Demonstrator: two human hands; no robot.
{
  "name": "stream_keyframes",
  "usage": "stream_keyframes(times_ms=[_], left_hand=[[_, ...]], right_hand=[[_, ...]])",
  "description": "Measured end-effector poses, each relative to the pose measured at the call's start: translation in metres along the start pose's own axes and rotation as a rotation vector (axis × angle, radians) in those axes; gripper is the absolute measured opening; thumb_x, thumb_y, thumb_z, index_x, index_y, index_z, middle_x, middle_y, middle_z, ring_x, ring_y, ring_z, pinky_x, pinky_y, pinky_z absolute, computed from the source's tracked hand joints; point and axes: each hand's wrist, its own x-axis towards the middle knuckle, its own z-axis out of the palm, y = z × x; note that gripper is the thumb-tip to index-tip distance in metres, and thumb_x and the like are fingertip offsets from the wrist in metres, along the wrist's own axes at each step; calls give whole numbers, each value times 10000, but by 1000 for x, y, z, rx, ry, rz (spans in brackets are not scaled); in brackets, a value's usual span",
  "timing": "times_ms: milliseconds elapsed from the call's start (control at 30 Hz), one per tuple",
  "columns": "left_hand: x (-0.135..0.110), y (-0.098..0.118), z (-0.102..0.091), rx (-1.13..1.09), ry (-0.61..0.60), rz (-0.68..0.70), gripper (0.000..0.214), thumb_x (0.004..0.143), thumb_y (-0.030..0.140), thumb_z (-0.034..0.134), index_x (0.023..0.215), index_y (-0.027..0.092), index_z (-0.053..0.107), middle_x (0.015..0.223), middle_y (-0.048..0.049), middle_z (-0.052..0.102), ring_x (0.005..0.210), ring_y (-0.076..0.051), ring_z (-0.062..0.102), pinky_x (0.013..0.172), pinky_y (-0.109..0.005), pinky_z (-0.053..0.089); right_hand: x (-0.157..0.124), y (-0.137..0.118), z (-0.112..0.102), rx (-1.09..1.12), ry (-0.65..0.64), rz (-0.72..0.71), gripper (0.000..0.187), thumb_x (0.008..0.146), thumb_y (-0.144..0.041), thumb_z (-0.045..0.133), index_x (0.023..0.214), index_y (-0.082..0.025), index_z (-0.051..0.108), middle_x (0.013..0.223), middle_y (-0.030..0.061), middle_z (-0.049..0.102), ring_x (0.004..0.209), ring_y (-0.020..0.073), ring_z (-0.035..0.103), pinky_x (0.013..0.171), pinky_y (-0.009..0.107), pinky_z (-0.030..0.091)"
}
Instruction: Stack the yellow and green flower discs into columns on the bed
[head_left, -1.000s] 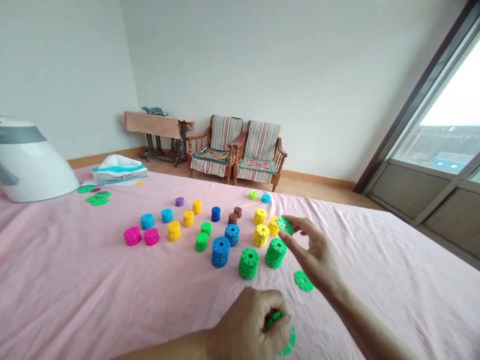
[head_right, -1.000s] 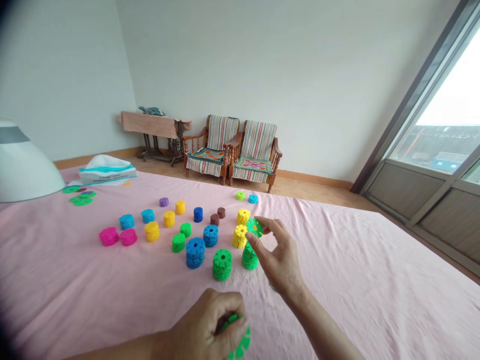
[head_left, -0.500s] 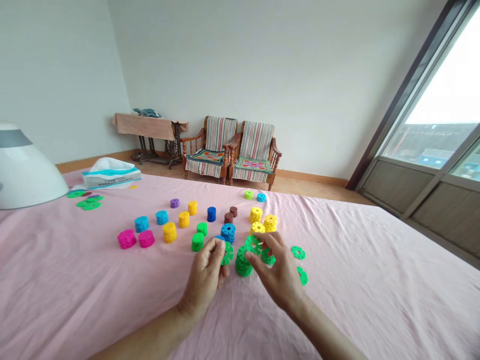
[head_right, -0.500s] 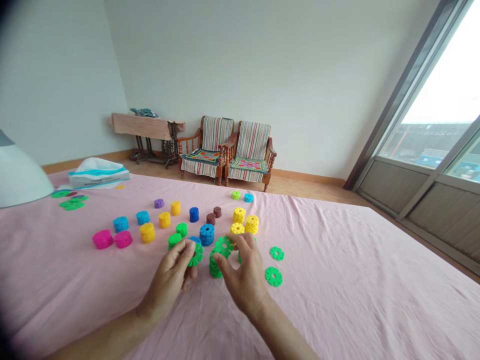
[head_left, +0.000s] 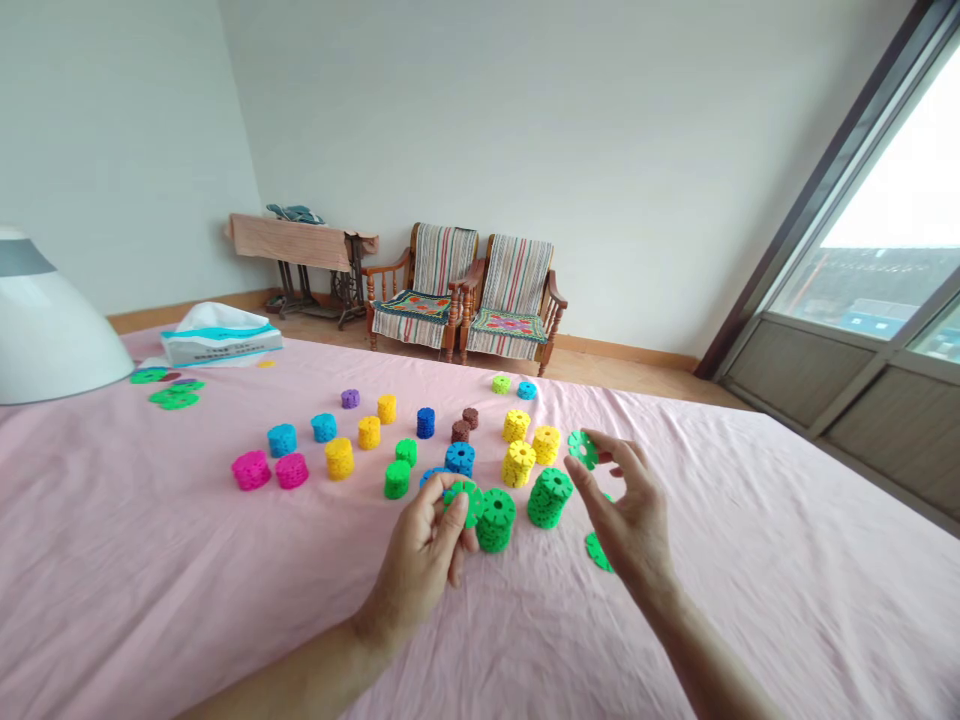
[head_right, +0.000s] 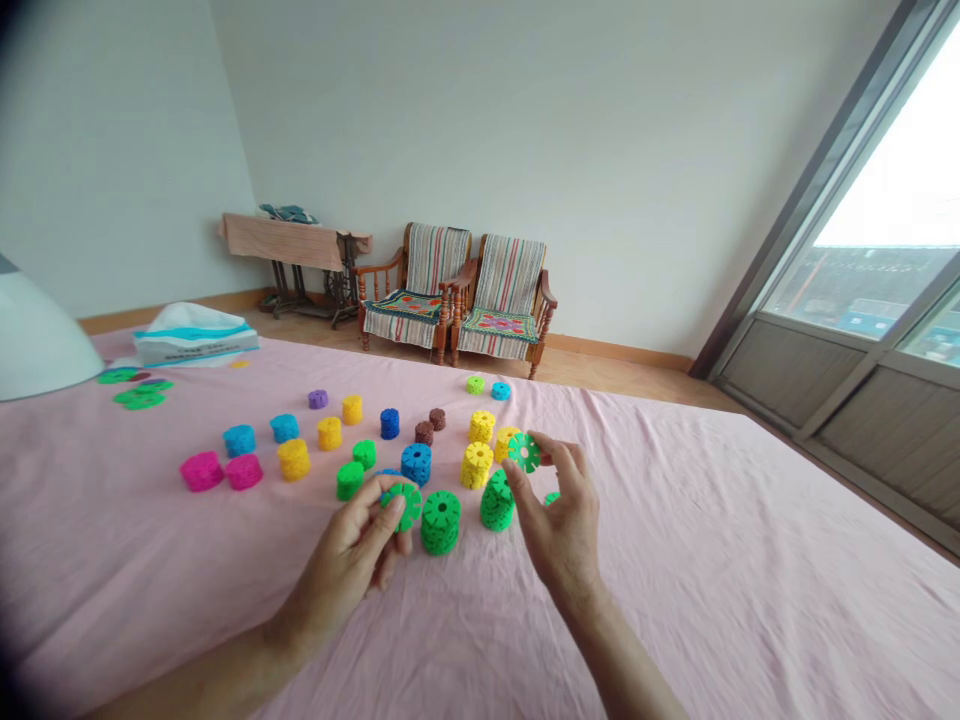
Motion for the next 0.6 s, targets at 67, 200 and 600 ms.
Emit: stream_keyframes(times_ms=[67, 200, 600], left_hand=[[-1, -1, 1, 18, -23, 12, 408, 869, 548, 491, 1037, 177, 468, 592, 45, 562, 339, -60, 398, 315, -144, 268], [-1, 2, 2, 13, 35, 65, 414, 893, 495, 480, 1164, 185, 445, 638, 44, 569, 352, -63, 422, 320, -149, 299], [0, 2, 0, 3, 86, 94, 431, 916, 447, 457, 1279, 217, 426, 585, 79, 478, 375, -79, 437, 318, -142, 294]], right_hand=[[-4, 1, 1, -17, -36, -20, 310, 843, -450, 606, 1072, -242, 609, 992, 67, 596, 935, 246, 572, 793, 410, 444], [-18, -7, 16, -142, -189, -132, 286, 810, -426, 656, 1059, -288, 630, 1096, 73, 585, 1020, 284, 545, 873, 485, 384], [-28, -25, 33, -209, -328, -221, 277, 754, -358, 718, 1009, -292, 633, 1136, 48, 611, 1079, 279, 520, 1004, 523, 269]])
